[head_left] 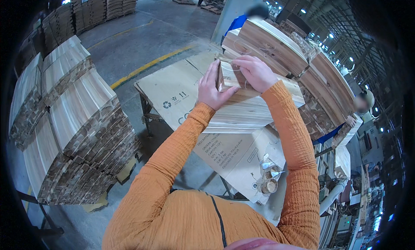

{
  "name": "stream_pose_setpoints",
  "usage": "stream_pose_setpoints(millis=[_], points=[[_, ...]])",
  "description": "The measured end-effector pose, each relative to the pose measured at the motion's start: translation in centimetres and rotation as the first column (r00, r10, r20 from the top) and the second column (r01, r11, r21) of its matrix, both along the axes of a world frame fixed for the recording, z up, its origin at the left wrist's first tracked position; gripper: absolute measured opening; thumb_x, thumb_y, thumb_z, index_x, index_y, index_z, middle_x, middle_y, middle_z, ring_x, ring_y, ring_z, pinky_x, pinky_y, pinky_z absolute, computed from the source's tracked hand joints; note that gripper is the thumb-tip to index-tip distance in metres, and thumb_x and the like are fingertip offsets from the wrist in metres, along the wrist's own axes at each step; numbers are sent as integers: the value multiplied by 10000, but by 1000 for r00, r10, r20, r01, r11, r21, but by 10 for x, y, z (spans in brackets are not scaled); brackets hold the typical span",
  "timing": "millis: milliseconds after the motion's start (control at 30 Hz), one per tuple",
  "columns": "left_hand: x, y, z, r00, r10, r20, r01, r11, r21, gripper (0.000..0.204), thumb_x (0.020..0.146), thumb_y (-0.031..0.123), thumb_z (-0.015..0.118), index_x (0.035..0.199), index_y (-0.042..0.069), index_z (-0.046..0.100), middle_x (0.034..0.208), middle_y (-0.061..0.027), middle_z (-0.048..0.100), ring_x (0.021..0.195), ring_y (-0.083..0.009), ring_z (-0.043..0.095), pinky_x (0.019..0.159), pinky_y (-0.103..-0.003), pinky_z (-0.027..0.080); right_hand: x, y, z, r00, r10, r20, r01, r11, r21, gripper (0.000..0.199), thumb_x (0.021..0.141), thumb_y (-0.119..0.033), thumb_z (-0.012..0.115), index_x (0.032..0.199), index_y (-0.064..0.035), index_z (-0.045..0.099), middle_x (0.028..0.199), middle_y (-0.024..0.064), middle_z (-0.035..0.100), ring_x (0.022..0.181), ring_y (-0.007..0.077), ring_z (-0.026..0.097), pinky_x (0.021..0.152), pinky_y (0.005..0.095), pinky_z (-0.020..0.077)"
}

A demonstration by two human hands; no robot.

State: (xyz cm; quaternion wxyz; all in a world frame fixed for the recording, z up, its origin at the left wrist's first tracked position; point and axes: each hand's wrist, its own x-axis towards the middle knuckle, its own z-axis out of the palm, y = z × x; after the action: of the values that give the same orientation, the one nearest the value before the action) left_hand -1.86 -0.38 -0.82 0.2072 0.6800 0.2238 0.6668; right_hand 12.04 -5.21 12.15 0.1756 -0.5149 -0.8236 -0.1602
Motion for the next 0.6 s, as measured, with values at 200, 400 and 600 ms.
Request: stream_pose_setpoints(millis=[200, 400, 600], points=[[-2, -1, 0, 1000, -15, -14, 15, 1000, -16, 953, 646, 535, 725, 1333, -15, 360, 1303, -211, 459, 1228, -333, 434, 966, -429, 354, -11, -3, 0, 995, -90, 45, 92, 995, -38, 322, 909, -275, 426, 1144, -135, 596, 1206, 45, 562, 1132, 294, 490, 905, 476, 410], [-3, -6, 1, 999, 34, -15, -33, 998, 56, 928, 649, 489, 739, 1326, -23, 363, 1278, -220, 475, 1194, -345, 462, 954, -417, 383, -19, -20, -8, 975, -196, 109, 205, 976, -78, 442, 932, -442, 367, 1279, -204, 502, 1368, 53, 426, 1316, 334, 286, 1003, 571, 262], [-4, -6, 4, 999, 45, 12, -46, 996, 75, 867, 664, 398, 757, 1309, -37, 377, 1239, -229, 503, 1135, -361, 514, 945, -404, 418, -28, -17, -11, 966, -217, 141, 227, 972, -62, 460, 942, -470, 321, 1314, -244, 470, 1416, 60, 374, 1342, 351, 238, 1038, 562, 212]])
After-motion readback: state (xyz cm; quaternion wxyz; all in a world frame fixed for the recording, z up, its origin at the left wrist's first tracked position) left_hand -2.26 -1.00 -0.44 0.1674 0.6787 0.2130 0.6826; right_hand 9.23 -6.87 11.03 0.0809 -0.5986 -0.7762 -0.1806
